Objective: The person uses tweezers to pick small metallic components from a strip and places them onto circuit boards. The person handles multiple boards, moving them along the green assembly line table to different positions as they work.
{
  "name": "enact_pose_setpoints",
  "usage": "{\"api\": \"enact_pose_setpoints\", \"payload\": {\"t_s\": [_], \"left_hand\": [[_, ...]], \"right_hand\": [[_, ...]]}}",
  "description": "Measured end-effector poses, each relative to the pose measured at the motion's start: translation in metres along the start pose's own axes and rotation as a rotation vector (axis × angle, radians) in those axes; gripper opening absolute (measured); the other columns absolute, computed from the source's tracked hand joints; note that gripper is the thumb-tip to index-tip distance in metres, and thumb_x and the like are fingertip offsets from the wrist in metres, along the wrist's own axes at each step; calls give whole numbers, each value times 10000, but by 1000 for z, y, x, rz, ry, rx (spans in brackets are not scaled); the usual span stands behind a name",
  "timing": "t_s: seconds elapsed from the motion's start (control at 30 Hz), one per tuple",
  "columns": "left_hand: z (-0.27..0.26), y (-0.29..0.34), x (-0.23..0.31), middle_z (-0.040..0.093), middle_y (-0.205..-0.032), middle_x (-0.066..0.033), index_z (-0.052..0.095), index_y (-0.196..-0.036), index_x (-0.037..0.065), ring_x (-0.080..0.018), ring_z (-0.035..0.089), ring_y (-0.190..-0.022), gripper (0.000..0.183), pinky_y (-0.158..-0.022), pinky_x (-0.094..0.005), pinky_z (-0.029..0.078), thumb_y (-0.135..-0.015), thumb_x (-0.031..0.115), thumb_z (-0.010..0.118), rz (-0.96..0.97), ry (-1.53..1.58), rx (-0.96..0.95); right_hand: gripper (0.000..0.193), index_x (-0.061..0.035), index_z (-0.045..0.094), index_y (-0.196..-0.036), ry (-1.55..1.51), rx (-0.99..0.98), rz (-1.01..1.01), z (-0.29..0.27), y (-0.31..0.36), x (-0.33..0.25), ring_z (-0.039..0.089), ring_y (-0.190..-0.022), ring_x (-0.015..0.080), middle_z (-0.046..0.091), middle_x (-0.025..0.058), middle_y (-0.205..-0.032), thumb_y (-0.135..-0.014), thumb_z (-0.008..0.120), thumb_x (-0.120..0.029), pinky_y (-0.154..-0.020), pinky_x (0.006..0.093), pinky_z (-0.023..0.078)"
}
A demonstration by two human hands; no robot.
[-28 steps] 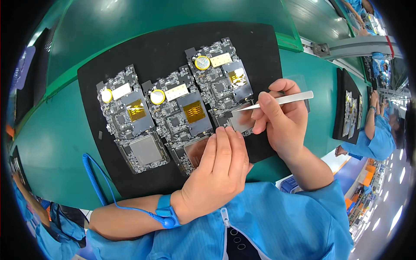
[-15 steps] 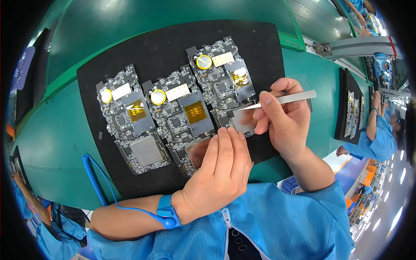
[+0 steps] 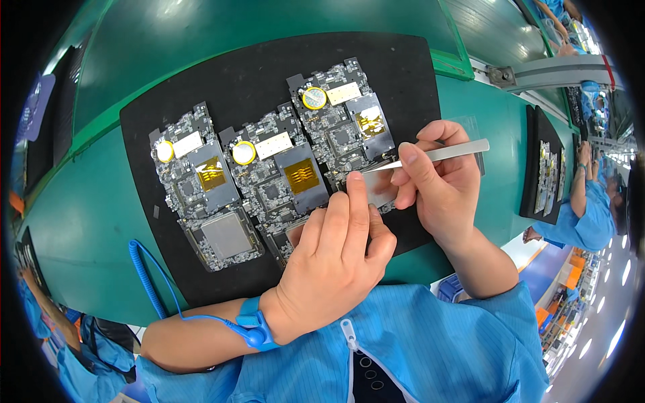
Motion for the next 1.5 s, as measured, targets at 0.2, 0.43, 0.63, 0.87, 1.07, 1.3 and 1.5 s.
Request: {"api": "enact_pose_setpoints", "payload": {"t_s": [0.2, 0.43, 0.63, 0.87, 1.07, 1.3, 1.5], "left_hand": [[-2, -3, -4, 466, -1256, -331, 601, -1010, -7, -362, 523, -1022, 468, -797, -401, 473, -648, 260, 730, -18, 70, -37], [-6, 6, -1, 468, -1260, -302, 580, -1125, -62, -385, 495, -1115, 550, -890, -424, 463, -696, 257, 709, -6, 97, -88], [-7, 9, 4, 498, -1229, -262, 569, -1158, -83, -381, 480, -1162, 559, -940, -428, 458, -755, 293, 663, 21, 5, -99], [-5, 10, 6, 512, -1211, -268, 583, -1131, -87, -381, 493, -1153, 543, -937, -426, 462, -755, 298, 655, 23, -37, -82], [-5, 11, 5, 518, -1199, -271, 584, -1113, -95, -385, 500, -1146, 535, -938, -427, 460, -748, 291, 653, 26, -43, -89], [-12, -2, 9, 532, -1175, -261, 583, -1103, -97, -373, 511, -1114, 525, -941, -434, 436, -742, 279, 652, 65, -123, -162], [4, -52, 41, 539, -1206, -237, 572, -1149, -77, -331, 490, -1136, 524, -983, -440, 380, -783, 296, 620, 234, -132, -99]], "right_hand": [[232, 9, 446, -1024, 57, 31, -116, 6, 8, -4, 604, -544, 92, 618, 76, -712, -884, 624, -38, -459, 175, 470], [26, 53, 600, -836, 474, -147, -579, 11, 25, -12, 617, -623, 145, 638, 123, -769, -838, 627, 52, -567, 258, 499], [44, 44, 605, -851, 426, -189, -602, 16, 23, -8, 635, -644, 147, 648, 121, -765, -828, 640, 54, -580, 259, 510], [44, -2, 648, -806, 582, -167, -625, 18, 22, -7, 646, -596, 186, 664, 121, -744, -787, 687, -5, -534, 257, 503], [48, -1, 644, -801, 635, -202, -632, 19, 27, -9, 642, -582, 217, 657, 131, -744, -777, 685, 2, -515, 267, 493], [165, -9, 493, -979, 95, 97, -390, -21, 21, -18, 579, -557, 106, 601, 76, -727, -878, 623, -27, -473, 202, 441], [237, -45, 456, -1044, 142, 297, -130, -123, -11, -20, 545, -504, 85, 603, 72, -706, -899, 628, -121, -442, 192, 395]]}}
Point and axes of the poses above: each hand's wrist, its own y-axis away from the middle knuckle, its own z-axis out of the palm, x = y × z, the point moved 4 cm from there along -y, towards the middle knuckle
